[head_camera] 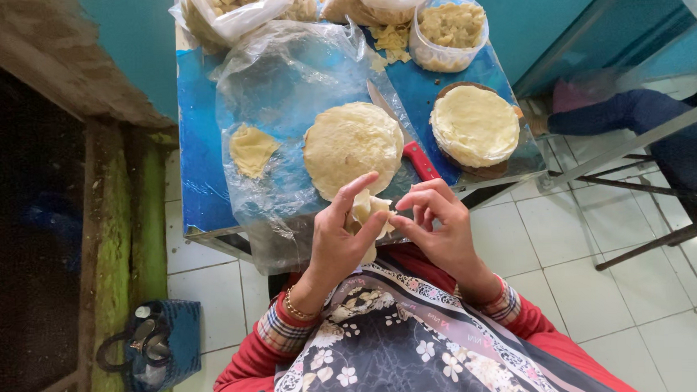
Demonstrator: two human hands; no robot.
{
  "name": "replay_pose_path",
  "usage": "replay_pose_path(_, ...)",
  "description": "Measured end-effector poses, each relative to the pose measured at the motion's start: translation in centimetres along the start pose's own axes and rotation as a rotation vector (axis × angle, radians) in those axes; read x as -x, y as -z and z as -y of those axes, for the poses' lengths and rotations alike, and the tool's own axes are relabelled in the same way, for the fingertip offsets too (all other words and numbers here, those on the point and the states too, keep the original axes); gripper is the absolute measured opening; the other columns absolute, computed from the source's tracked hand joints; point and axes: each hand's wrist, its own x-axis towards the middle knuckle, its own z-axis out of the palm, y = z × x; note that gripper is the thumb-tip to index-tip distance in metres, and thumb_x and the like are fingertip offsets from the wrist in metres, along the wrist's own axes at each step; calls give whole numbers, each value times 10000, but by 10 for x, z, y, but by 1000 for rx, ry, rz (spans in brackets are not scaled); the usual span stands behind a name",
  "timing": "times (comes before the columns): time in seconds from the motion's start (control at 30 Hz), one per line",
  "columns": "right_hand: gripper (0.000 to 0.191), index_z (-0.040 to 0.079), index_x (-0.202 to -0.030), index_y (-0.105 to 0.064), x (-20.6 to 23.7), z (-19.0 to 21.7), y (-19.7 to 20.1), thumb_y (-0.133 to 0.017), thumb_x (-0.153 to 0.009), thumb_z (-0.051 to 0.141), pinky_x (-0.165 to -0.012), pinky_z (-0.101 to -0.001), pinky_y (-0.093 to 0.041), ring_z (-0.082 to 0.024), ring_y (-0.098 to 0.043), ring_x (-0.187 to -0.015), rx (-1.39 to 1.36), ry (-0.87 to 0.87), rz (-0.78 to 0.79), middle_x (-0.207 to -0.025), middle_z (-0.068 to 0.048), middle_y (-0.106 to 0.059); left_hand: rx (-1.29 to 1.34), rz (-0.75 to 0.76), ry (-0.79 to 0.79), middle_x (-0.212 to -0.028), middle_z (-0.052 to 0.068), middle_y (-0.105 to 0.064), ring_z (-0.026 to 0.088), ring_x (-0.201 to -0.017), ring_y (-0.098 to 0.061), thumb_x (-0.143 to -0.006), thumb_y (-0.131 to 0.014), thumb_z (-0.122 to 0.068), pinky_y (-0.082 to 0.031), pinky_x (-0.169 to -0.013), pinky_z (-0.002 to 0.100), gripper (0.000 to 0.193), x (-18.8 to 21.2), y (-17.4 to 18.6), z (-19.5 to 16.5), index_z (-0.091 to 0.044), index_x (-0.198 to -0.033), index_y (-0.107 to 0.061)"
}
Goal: The person sits at a small table and stretches thin dough sheets by hand, pulling each piece wider and thinner, then lays it onto a growing stack of finished sheets beside the pile. Bags of prepared dough pieces and a bowl of scraps sit on the table.
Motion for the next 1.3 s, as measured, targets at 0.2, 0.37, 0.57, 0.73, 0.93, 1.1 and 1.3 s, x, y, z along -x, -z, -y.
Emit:
replay_pose_path(0.2,195,62,-988,-714,0,7,-2,-842,-841,73,-546,-195,-431,-43,-533,-691,95,99,-27,-1028,-32,-622,-54,-52,-78,-766,-46,-627,-16,-601,-445,-962,-726,-60,-385,-524,189,458,3,-4,4,-80,-1404,-607)
replay_pose_path(0.37,98,53,-940,-723,0,6,0,-796,-875,44,-550,-199,-439,-33,-542,-677,32,27,17,-1000,-22,-633,-27,-152,-133,-895,-27,-732,-23,-665,-529,-1020,-648,-31,-456,-568,180,489,3,-4,11,-78,-1495,-542)
replay_pose_path(0.57,63,41,-916,-708,1,0,3,-768,-901,53,-585,-212,-431,-38,-512,-668,-39,-85,79,-992,-23,-628,352,-124,-44,-1096,50,-735,28,-921,-645,-1049,-601,-2,-528,-755,197,546,5,-11,18,-59,-1565,-433)
replay_pose_path(0.73,107,50,-958,-691,-1,-2,-2,-778,-897,65,-595,-213,-444,-38,-531,-711,-38,-64,1,-1014,-24,-617,361,-120,95,-992,47,-739,26,-806,-617,-1031,-615,-25,-495,-659,185,531,2,-13,23,-61,-1541,-472)
replay_pose_path(0.93,224,58,-990,-684,0,3,-3,-847,-841,95,-595,-212,-419,-62,-506,-716,70,206,-51,-1030,-35,-597,346,-104,132,-1011,51,-752,30,-849,-634,-1026,-614,-33,-513,-688,189,485,2,-16,23,-58,-1500,-515)
replay_pose_path(1.1,224,41,-963,-702,-2,-4,-8,-853,-804,87,-559,-207,-441,-49,-549,-679,18,-80,34,-980,-21,-628,405,-72,121,-1062,50,-750,34,-906,-643,-1035,-609,-43,-516,-740,189,464,4,-15,22,-52,-1491,-522)
replay_pose_path(1.3,81,44,-1012,-675,-5,-18,-7,-698,-941,77,-718,-181,-467,-8,-573,-822,-514,-377,154,-951,44,-626,439,-39,118,-1070,53,-734,40,-926,-629,-1054,-616,-46,-510,-775,192,452,5,-15,25,-33,-1500,-540)
